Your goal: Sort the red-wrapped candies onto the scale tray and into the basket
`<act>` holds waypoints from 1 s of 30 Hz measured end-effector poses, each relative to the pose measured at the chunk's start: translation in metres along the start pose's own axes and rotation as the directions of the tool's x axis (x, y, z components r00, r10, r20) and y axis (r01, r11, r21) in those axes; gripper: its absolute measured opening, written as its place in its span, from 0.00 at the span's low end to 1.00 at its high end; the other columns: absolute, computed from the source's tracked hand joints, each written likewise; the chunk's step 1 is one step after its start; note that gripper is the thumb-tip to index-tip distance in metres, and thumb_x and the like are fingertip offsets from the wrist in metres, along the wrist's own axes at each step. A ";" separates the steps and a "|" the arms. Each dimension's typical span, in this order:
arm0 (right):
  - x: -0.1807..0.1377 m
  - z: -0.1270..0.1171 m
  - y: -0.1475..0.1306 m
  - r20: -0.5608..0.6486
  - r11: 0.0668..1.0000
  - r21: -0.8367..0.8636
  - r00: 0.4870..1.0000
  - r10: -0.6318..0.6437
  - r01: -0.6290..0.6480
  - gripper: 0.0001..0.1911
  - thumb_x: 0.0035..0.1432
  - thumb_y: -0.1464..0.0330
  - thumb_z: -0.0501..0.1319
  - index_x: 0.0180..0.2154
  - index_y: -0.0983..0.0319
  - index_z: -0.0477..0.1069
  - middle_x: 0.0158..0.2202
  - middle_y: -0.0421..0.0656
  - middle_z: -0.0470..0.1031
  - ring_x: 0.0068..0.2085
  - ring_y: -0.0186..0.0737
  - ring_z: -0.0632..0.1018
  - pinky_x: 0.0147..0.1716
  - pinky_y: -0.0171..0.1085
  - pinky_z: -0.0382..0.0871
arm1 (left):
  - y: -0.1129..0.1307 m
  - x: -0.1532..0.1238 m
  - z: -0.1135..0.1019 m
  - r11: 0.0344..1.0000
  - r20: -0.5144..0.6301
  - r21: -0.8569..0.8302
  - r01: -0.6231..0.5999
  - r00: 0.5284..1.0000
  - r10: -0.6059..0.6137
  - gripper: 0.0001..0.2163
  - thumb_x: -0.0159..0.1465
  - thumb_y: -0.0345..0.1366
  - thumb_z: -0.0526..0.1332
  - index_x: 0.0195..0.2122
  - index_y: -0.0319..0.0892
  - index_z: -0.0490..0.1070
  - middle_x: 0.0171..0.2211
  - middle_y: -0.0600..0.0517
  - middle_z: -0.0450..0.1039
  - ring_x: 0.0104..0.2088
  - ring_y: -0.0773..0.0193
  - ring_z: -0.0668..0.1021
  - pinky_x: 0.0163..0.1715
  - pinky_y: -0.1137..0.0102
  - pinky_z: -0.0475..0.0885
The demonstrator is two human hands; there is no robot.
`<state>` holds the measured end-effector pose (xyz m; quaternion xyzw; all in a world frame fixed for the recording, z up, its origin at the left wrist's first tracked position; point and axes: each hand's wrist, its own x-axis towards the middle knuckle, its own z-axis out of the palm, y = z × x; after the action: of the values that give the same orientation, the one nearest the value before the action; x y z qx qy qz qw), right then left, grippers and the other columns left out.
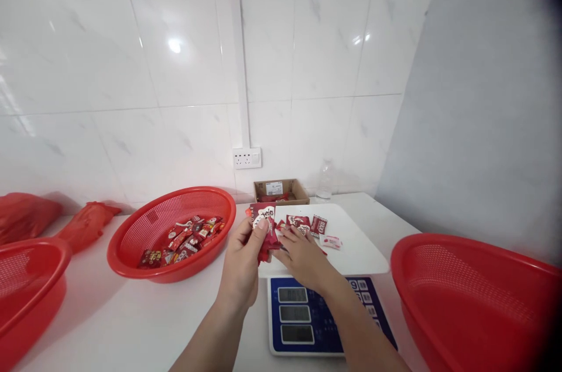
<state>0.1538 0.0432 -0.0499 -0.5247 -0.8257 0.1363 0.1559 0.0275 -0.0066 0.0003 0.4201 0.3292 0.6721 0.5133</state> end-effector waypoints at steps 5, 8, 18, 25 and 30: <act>-0.013 -0.028 0.016 -0.070 0.992 -0.032 0.990 0.123 -0.125 0.29 0.57 0.58 0.52 0.59 0.56 0.57 0.63 0.45 0.53 0.64 0.53 0.49 0.58 0.55 0.44 | -0.001 0.000 -0.001 0.999 0.018 0.040 -0.004 1.000 0.003 0.12 0.56 0.44 0.62 0.28 0.40 0.67 0.22 0.57 0.63 0.21 0.74 0.63 0.18 0.78 0.59; -0.025 -0.045 0.031 -0.097 0.975 -0.002 0.971 0.219 -0.221 0.33 0.50 0.65 0.58 0.59 0.55 0.57 0.64 0.44 0.53 0.63 0.49 0.53 0.56 0.48 0.53 | -0.001 0.000 -0.001 0.998 0.015 0.057 -0.004 1.000 0.003 0.12 0.57 0.44 0.62 0.28 0.40 0.67 0.21 0.57 0.63 0.21 0.74 0.63 0.19 0.78 0.59; -0.004 -0.029 0.059 -0.196 0.940 0.067 0.919 0.342 -0.336 0.13 0.52 0.72 0.55 0.39 0.59 0.73 0.44 0.45 0.71 0.44 0.41 0.72 0.42 0.37 0.64 | -0.008 0.001 0.000 0.995 0.050 0.093 0.035 0.998 -0.040 0.13 0.56 0.45 0.62 0.28 0.40 0.67 0.22 0.56 0.64 0.21 0.73 0.63 0.19 0.78 0.59; -0.006 -0.037 0.049 -0.494 0.952 0.261 0.825 0.274 -0.160 0.17 0.58 0.66 0.49 0.44 0.62 0.72 0.48 0.48 0.71 0.51 0.45 0.69 0.51 0.42 0.61 | -0.008 0.000 0.002 0.961 0.148 0.277 0.023 0.987 -0.066 0.14 0.54 0.47 0.62 0.27 0.39 0.69 0.20 0.55 0.65 0.20 0.72 0.64 0.19 0.77 0.60; -0.033 -0.065 0.014 -0.266 0.783 0.615 0.959 0.094 0.094 0.21 0.58 0.53 0.49 0.36 0.61 0.73 0.31 0.42 0.75 0.33 0.39 0.74 0.35 0.36 0.68 | -0.008 -0.002 0.004 0.933 0.241 0.359 -0.004 0.966 -0.088 0.13 0.55 0.46 0.62 0.29 0.39 0.71 0.20 0.55 0.66 0.21 0.71 0.66 0.20 0.76 0.60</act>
<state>0.2042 0.0231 0.0008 -0.4578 -0.7037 0.3242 0.4360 0.0347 -0.0064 -0.0052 0.5813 0.3862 0.5310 0.4807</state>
